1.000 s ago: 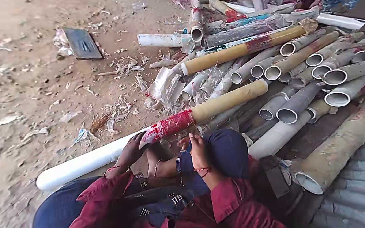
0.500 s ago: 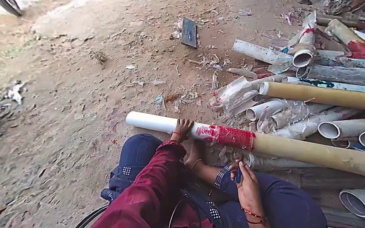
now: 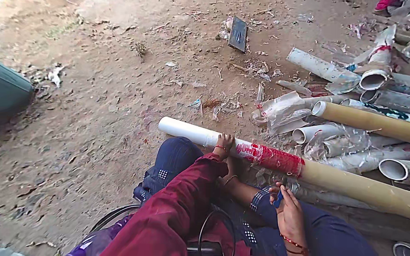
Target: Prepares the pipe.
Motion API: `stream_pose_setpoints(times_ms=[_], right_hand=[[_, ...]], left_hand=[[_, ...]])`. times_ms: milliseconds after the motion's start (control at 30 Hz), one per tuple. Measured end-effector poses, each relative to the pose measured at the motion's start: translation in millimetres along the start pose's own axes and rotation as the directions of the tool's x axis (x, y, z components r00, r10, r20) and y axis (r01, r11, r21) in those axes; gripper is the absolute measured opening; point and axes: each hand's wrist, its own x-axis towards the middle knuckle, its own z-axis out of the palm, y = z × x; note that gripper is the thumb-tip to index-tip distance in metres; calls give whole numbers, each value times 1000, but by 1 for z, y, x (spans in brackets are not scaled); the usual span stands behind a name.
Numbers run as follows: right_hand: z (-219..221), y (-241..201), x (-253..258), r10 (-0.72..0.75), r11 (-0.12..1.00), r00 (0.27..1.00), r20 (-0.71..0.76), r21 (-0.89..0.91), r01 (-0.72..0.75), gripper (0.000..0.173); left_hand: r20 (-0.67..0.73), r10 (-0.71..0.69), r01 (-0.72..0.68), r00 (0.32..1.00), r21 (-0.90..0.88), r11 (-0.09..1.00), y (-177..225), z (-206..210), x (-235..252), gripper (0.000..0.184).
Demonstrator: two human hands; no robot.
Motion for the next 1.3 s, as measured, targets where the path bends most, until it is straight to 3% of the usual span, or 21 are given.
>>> stream_pose_setpoints(times_ms=[167,267,333,433,500,600,667,767,867,933,1033,1133,1167,1233,1267,1300], right_hand=[[-5,-4,-5,6,1000,997,-74,-7,-6,30],[-8,-12,-8,-96,994,995,-11,-50,96,32],[-9,-14,-7,-148,982,989,-3,-121,147,30],[-1,-21,-10,-236,938,968,86,-240,250,26],[10,-21,-17,-288,882,937,197,-327,339,22],[32,-23,-16,-279,697,891,359,-562,445,23],[56,-24,-6,-221,478,870,440,-729,490,25],[100,-14,13,-134,118,843,521,-836,536,30],[146,9,38,-35,-188,803,594,-793,579,35],[174,29,53,41,-294,780,625,-738,607,37],[203,58,74,119,-272,791,601,-746,608,37],[199,68,96,-34,-3,852,522,-853,523,33],[192,61,100,-84,61,871,484,-870,490,33],[169,36,109,-182,108,886,427,-887,449,32],[152,21,114,-218,109,892,395,-899,425,32],[134,5,116,-258,110,894,368,-908,405,31]], left_hand=[[4,-8,8,1000,-282,959,-9,-8,-25,61],[207,-74,89,976,-68,994,35,-41,-89,40],[283,96,-91,954,-29,995,67,-68,-134,40],[19,453,-436,891,-241,867,73,-107,-193,38],[-198,419,-460,886,-264,848,50,-120,-216,36],[-428,122,-240,895,-232,943,3,-122,-222,33],[-458,-59,-122,887,-355,927,-29,-122,-209,38],[-583,-248,-278,774,-665,694,-67,-98,-173,41],[-527,-358,-403,771,-838,367,-86,-86,-155,40],[-496,-392,-445,775,-869,219,-96,-89,-158,38],[-501,-429,-461,751,-864,202,-110,-86,-153,35],[-564,-427,-409,707,-819,403,-107,-52,-113,25],[-539,-408,-382,737,-830,408,-104,-43,-102,25],[-194,-306,-178,932,-981,80,-97,-55,-103,35],[-30,-303,-65,953,-992,-106,-89,-52,-93,44],[111,-323,43,940,-976,-212,-80,-46,-83,55]])
